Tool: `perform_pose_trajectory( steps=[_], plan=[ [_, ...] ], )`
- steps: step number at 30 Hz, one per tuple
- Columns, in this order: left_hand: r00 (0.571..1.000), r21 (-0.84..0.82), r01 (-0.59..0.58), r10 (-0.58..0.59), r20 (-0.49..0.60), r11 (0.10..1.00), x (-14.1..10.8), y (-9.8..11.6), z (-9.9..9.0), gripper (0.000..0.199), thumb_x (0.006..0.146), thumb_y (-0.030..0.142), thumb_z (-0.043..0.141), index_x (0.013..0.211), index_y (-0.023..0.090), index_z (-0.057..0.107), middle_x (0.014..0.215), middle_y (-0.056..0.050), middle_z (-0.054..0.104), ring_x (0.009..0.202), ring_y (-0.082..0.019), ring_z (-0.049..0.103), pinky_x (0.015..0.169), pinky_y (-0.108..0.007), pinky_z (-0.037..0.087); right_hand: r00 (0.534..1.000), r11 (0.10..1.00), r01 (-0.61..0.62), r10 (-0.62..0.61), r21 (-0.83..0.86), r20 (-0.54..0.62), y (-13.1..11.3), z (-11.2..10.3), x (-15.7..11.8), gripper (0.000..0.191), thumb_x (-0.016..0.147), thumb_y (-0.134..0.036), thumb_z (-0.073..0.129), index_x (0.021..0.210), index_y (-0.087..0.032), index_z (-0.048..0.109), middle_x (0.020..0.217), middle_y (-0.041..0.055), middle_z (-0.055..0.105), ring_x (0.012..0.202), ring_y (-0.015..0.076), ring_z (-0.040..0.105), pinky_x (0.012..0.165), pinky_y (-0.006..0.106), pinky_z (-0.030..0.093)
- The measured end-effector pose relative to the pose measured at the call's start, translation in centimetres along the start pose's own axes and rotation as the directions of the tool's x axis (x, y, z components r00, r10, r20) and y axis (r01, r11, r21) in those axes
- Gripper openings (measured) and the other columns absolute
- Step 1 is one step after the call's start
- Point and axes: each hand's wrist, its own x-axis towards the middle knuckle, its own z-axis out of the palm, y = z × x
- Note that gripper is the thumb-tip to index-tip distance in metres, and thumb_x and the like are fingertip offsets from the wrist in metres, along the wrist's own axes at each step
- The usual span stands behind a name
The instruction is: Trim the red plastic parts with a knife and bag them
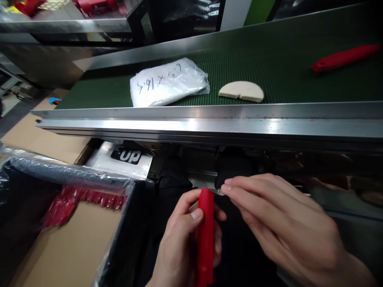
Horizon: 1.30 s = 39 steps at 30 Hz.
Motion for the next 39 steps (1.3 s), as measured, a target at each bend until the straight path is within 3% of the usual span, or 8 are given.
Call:
perform_pose_trajectory(
  steps=[9,15,20,28,35,39],
  plan=[
    [1.0,0.013,-0.019,0.019,0.0,1.0,0.0,-0.1,0.0,0.023,0.093,0.032,0.047,0.111,0.021,0.056,0.09,-0.005,0.062,0.053,-0.009,0.047,0.044,-0.017,0.035,1.0,0.999,0.013,-0.014,0.03,0.016,-0.1,0.1,-0.4,0.034,0.087,0.002,0.054,0.118,-0.009,0.062,0.11,0.0107,0.065,0.097,0.0182,0.057,0.08,0.035,0.047],
    [1.0,-0.036,-0.012,0.013,0.006,0.999,0.4,0.2,-0.3,0.022,0.093,0.032,0.049,0.11,0.021,0.056,0.067,0.001,0.051,0.052,-0.01,0.044,0.045,-0.018,0.035,0.999,0.999,0.021,-0.022,0.041,0.037,-0.9,0.5,-0.8,0.038,0.085,0.003,0.051,0.118,-0.01,0.064,0.109,0.0103,0.066,0.093,0.0191,0.057,0.078,0.035,0.045],
    [1.0,-0.047,-0.031,0.031,0.002,0.998,0.7,0.5,-0.5,0.022,0.091,0.032,0.052,0.11,0.021,0.057,0.087,-0.003,0.06,0.054,-0.009,0.049,0.046,-0.018,0.041,0.999,0.999,0.015,-0.016,0.03,0.051,-1.8,0.7,-0.8,0.037,0.084,0.001,0.051,0.114,-0.012,0.067,0.108,0.0068,0.068,0.092,0.0184,0.058,0.078,0.033,0.044],
    [0.993,-0.012,-0.117,0.117,-0.021,0.993,1.1,1.6,-0.3,0.021,0.092,0.028,0.051,0.11,0.02,0.057,0.089,-0.005,0.061,0.065,-0.011,0.051,0.055,-0.017,0.045,0.993,0.997,0.072,-0.07,-0.022,0.091,-2.5,0.9,-1.2,0.028,0.09,-0.009,0.053,0.111,-0.017,0.07,0.106,0.0033,0.071,0.087,0.0177,0.06,0.078,0.032,0.045],
    [0.992,-0.065,-0.122,0.119,-0.05,0.99,1.7,2.5,-0.2,0.021,0.092,0.026,0.048,0.111,0.022,0.054,0.088,-0.003,0.059,0.056,-0.009,0.045,0.046,-0.017,0.039,0.995,0.995,0.095,-0.094,-0.016,0.044,-3.3,1.2,-1.7,0.024,0.092,-0.011,0.052,0.099,-0.019,0.073,0.098,0.0008,0.073,0.083,0.0163,0.063,0.076,0.03,0.047],
    [0.987,-0.116,-0.151,0.142,-0.081,0.982,1.8,2.9,-0.2,0.021,0.094,0.026,0.047,0.114,0.021,0.052,0.089,-0.003,0.058,0.058,-0.009,0.046,0.047,-0.017,0.042,0.999,0.997,0.034,-0.035,0.075,0.013,-3.3,0.8,-2.2,0.028,0.088,-0.004,0.053,0.109,-0.016,0.068,0.107,0.0055,0.07,0.097,0.018,0.062,0.08,0.03,0.05]
  ],
)
